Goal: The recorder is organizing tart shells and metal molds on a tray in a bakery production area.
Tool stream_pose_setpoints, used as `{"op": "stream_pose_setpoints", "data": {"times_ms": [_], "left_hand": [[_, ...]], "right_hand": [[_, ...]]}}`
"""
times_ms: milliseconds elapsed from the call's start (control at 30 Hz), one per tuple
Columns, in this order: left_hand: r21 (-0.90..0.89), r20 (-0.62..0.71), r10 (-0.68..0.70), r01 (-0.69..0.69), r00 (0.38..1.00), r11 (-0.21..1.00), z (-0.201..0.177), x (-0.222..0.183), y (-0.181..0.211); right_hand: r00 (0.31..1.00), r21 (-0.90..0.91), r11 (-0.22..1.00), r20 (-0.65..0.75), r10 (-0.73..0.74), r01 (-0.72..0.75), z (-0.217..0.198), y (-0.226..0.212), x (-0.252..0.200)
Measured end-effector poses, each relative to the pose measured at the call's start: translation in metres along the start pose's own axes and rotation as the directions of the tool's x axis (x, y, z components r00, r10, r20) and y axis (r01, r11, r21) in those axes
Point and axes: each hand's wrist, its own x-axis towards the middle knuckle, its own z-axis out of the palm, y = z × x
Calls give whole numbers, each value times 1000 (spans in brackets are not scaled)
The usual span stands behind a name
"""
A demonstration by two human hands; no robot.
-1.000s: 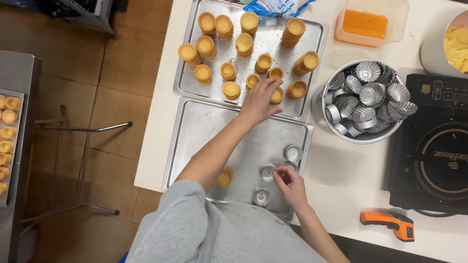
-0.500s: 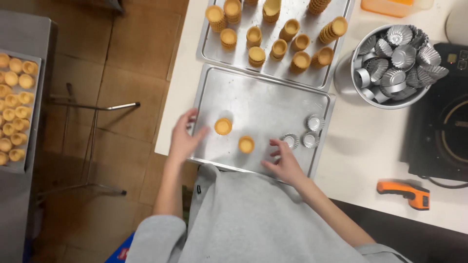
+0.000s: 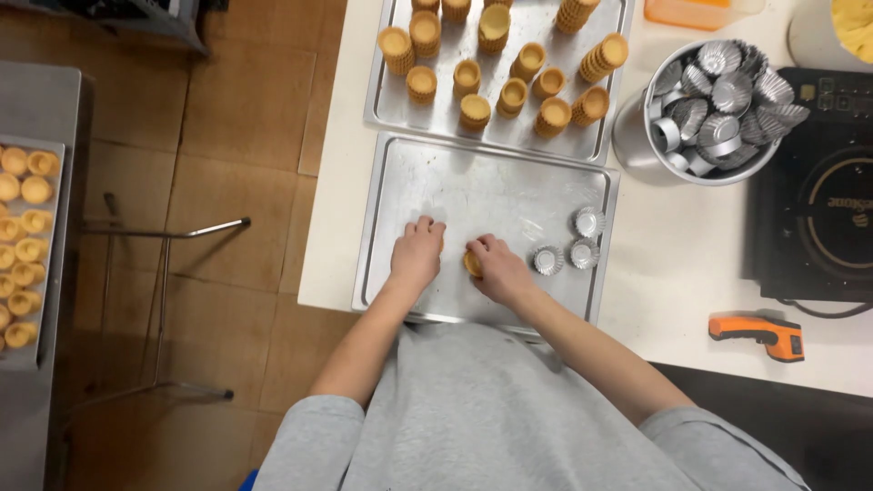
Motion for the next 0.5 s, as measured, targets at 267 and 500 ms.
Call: {"op": "stream_pose_setpoints", "data": {"times_ms": [267, 500], "left_hand": [[141, 52, 63, -70, 997, 988, -9, 7, 5], [157, 49, 123, -129, 991, 979, -31, 45, -8]], "right_hand": [[999, -61, 998, 40, -18, 20, -21, 1, 16], [960, 201, 978, -280, 11, 48, -116, 70, 92]]}}
